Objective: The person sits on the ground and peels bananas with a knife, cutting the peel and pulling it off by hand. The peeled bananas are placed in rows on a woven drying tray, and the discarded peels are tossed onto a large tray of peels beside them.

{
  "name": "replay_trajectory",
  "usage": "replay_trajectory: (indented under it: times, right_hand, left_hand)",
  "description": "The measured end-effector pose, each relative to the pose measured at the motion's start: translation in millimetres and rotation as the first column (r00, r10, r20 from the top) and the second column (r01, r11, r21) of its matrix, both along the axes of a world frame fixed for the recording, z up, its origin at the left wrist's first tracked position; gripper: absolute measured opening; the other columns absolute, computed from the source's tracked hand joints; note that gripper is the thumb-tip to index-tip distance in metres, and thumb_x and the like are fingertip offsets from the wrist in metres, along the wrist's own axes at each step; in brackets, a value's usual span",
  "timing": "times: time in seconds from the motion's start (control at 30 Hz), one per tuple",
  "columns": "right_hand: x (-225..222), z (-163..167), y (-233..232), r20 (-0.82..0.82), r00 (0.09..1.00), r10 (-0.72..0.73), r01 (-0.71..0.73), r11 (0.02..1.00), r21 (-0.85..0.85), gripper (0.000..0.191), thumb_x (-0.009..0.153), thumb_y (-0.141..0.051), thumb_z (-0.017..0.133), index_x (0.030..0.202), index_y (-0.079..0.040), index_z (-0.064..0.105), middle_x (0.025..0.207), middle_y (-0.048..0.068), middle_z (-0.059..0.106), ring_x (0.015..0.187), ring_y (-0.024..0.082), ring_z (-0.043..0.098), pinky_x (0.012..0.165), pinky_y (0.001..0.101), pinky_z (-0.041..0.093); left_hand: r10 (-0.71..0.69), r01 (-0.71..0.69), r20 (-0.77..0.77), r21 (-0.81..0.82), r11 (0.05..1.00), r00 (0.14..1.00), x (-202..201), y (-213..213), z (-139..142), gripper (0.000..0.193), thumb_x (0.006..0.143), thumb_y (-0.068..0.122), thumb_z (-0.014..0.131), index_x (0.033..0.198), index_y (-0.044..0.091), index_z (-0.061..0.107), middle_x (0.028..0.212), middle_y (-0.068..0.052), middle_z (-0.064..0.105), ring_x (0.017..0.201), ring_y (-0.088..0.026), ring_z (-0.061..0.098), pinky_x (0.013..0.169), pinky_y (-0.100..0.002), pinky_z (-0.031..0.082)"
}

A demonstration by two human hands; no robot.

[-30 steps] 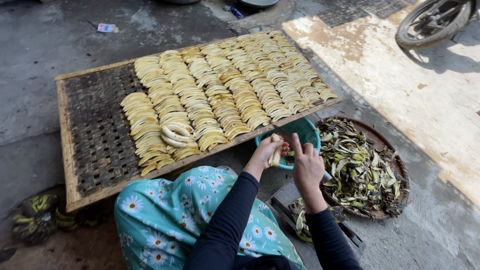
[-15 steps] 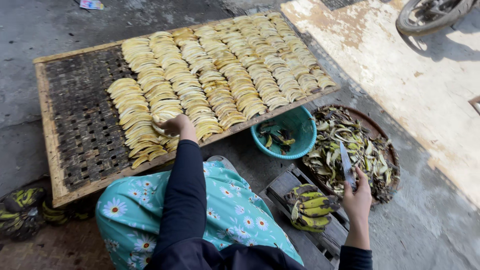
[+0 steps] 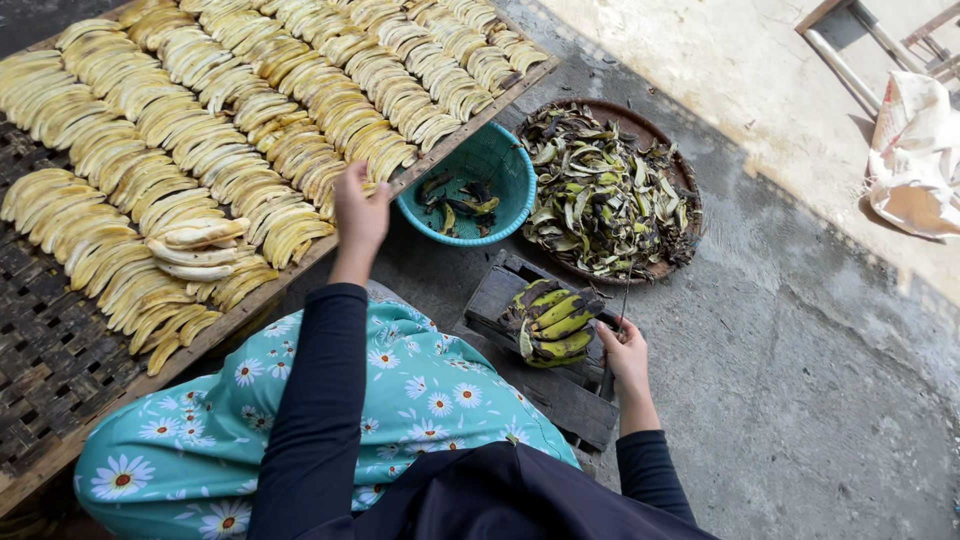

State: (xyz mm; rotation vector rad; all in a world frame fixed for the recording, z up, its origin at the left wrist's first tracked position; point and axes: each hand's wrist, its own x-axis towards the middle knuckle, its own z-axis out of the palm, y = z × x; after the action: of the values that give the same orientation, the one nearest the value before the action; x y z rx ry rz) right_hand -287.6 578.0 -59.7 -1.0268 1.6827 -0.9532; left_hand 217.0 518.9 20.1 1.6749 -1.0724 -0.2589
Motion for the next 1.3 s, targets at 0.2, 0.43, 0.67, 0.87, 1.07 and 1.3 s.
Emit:
replay_trajectory:
  times: [0.2, 0.43, 0.67, 0.87, 1.07, 1.3]
  right_hand:
    - [-2.0, -8.9, 8.5, 0.110, 0.994, -0.008, 0.005, 0.999, 0.032, 0.050, 0.090, -0.018, 0.075, 0.134, 0.001, 0.062, 0.076, -0.003, 0.062, 0.053, 0.007, 0.049, 0.045, 0.0254, 0.041]
    - [1.6, -1.0, 13.9, 0.121, 0.993, 0.003, -0.002, 1.000, -0.013, 0.043, 0.093, -0.018, 0.073, 0.132, 0.000, 0.063, 0.074, -0.001, 0.060, 0.053, 0.007, 0.050, 0.044, 0.0263, 0.042]
    - [5.1, 10.1, 13.8, 0.111, 0.994, -0.005, 0.006, 1.000, -0.006, 0.040, 0.094, -0.018, 0.070, 0.130, -0.001, 0.065, 0.074, -0.002, 0.060, 0.051, 0.008, 0.048, 0.044, 0.0268, 0.041]
    - [2.3, 4.5, 12.2, 0.112, 0.994, -0.007, 0.010, 1.000, -0.027, 0.040, 0.095, -0.018, 0.070, 0.131, -0.001, 0.063, 0.075, 0.000, 0.059, 0.053, 0.008, 0.048, 0.045, 0.0270, 0.041]
    - [7.6, 17.1, 20.6, 0.017, 0.994, -0.108, 0.109, 0.973, -0.202, 0.045, 0.096, -0.017, 0.069, 0.137, -0.001, 0.057, 0.075, -0.001, 0.054, 0.055, 0.006, 0.049, 0.045, 0.0257, 0.042]
    - [42.2, 96.5, 20.8, 0.057, 0.995, 0.080, -0.046, 0.895, -0.444, 0.047, 0.097, -0.019, 0.070, 0.139, -0.004, 0.056, 0.071, -0.005, 0.050, 0.053, 0.003, 0.046, 0.045, 0.0217, 0.038]
  left_hand:
    - [-0.669, 0.500, -0.064, 0.718, 0.484, 0.740, -192.9, 21.3, -16.2, 0.051, 0.094, 0.039, 0.071, 0.129, 0.004, 0.058, 0.125, -0.020, 0.068, 0.118, -0.036, 0.066, 0.098, -0.048, 0.054]
    - [-0.464, 0.497, -0.340, 0.823, 0.273, 0.818, -260.1, 18.0, -31.6, 0.056, 0.095, 0.048, 0.071, 0.123, -0.001, 0.069, 0.133, -0.022, 0.065, 0.122, -0.039, 0.064, 0.100, -0.048, 0.054]
    - [-0.424, 0.587, -0.477, 0.789, 0.180, 0.770, -250.4, 15.0, 0.5, 0.055, 0.083, 0.036, 0.084, 0.117, -0.006, 0.072, 0.128, -0.022, 0.072, 0.115, -0.036, 0.072, 0.094, -0.046, 0.058]
    - [-0.620, 0.465, -0.194, 0.828, 0.312, 0.760, -254.9, 21.1, 11.2, 0.052, 0.086, 0.017, 0.083, 0.127, -0.004, 0.059, 0.134, -0.031, 0.053, 0.112, -0.042, 0.066, 0.090, -0.046, 0.058]
    - [-0.456, 0.521, -0.263, 0.546, 0.656, 0.850, -252.0, 36.5, 6.7, 0.051, 0.081, 0.003, 0.081, 0.125, 0.002, 0.055, 0.124, -0.024, 0.063, 0.115, -0.040, 0.063, 0.097, -0.047, 0.054]
    - [-0.658, 0.896, -0.701, -0.060, 0.439, 0.275, -238.1, 33.1, 25.6, 0.072, 0.071, 0.004, 0.083, 0.136, 0.007, 0.052, 0.114, -0.007, 0.070, 0.102, -0.018, 0.072, 0.091, -0.038, 0.061]
